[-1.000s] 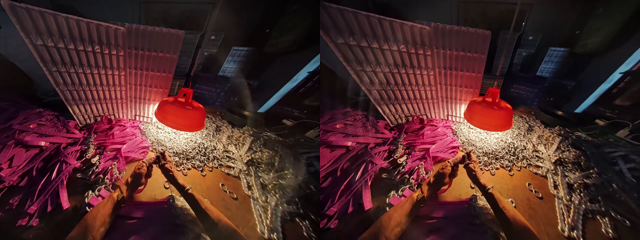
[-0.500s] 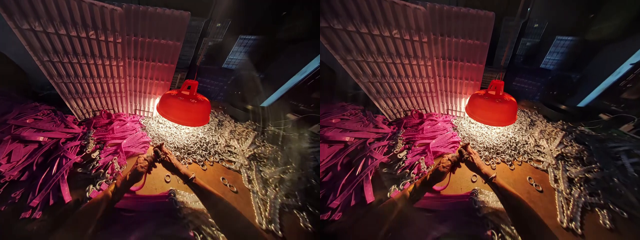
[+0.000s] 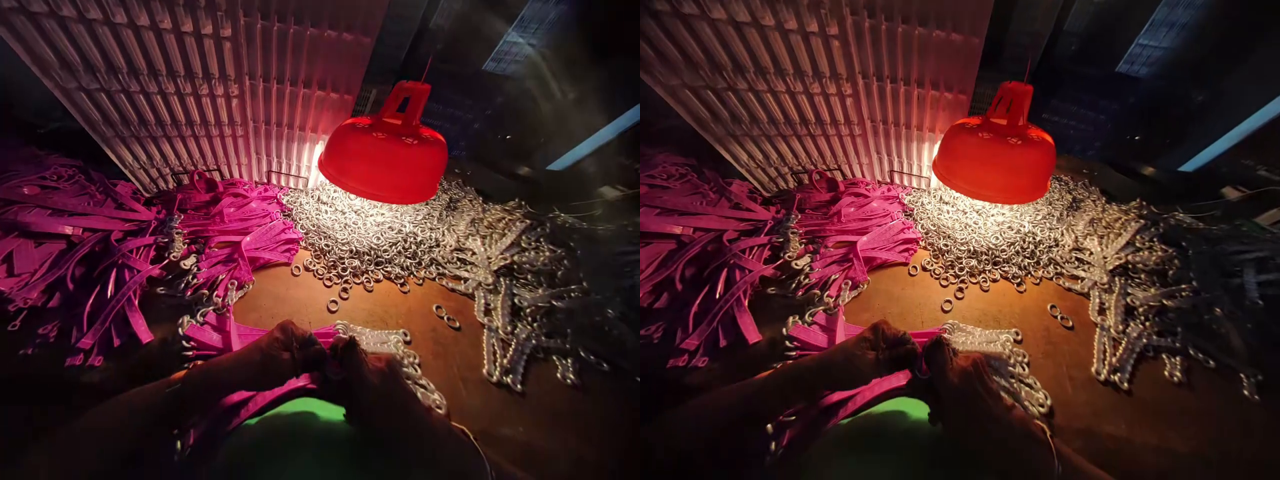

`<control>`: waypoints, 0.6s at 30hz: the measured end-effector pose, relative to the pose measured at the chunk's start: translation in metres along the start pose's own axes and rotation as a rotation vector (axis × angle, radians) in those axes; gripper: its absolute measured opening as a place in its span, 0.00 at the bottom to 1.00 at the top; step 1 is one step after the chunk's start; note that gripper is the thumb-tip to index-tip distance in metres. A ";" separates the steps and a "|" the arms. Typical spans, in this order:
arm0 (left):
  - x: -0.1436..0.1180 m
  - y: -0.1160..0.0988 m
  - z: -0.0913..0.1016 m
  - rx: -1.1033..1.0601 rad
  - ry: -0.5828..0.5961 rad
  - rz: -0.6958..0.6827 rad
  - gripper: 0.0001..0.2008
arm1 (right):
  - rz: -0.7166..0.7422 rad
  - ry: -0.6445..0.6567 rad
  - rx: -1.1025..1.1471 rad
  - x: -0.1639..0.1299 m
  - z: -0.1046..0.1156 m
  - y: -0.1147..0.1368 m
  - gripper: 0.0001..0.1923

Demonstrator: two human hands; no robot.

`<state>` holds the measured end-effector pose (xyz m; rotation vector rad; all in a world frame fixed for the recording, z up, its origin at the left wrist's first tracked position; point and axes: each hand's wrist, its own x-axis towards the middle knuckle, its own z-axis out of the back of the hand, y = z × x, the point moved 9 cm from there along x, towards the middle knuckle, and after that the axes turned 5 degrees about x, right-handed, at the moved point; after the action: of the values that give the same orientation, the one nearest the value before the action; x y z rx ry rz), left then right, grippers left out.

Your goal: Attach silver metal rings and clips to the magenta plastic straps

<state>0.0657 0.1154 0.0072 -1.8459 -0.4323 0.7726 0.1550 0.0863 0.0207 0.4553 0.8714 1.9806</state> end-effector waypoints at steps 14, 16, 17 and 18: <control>-0.023 0.039 -0.022 -0.180 -0.095 0.143 0.25 | -0.071 0.201 0.403 -0.003 -0.039 0.007 0.11; -0.022 0.046 -0.024 -0.253 -0.067 0.156 0.24 | -0.107 0.266 0.341 -0.006 -0.046 0.002 0.13; -0.021 0.048 -0.025 -0.288 -0.063 0.148 0.24 | -0.113 0.287 0.321 -0.006 -0.047 0.001 0.13; -0.020 0.049 -0.025 -0.314 -0.065 0.140 0.24 | -0.112 0.297 0.311 -0.005 -0.046 0.002 0.13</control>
<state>0.0658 0.0668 -0.0257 -2.1659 -0.4915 0.9015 0.1282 0.0625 -0.0094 0.2811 1.3729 1.8425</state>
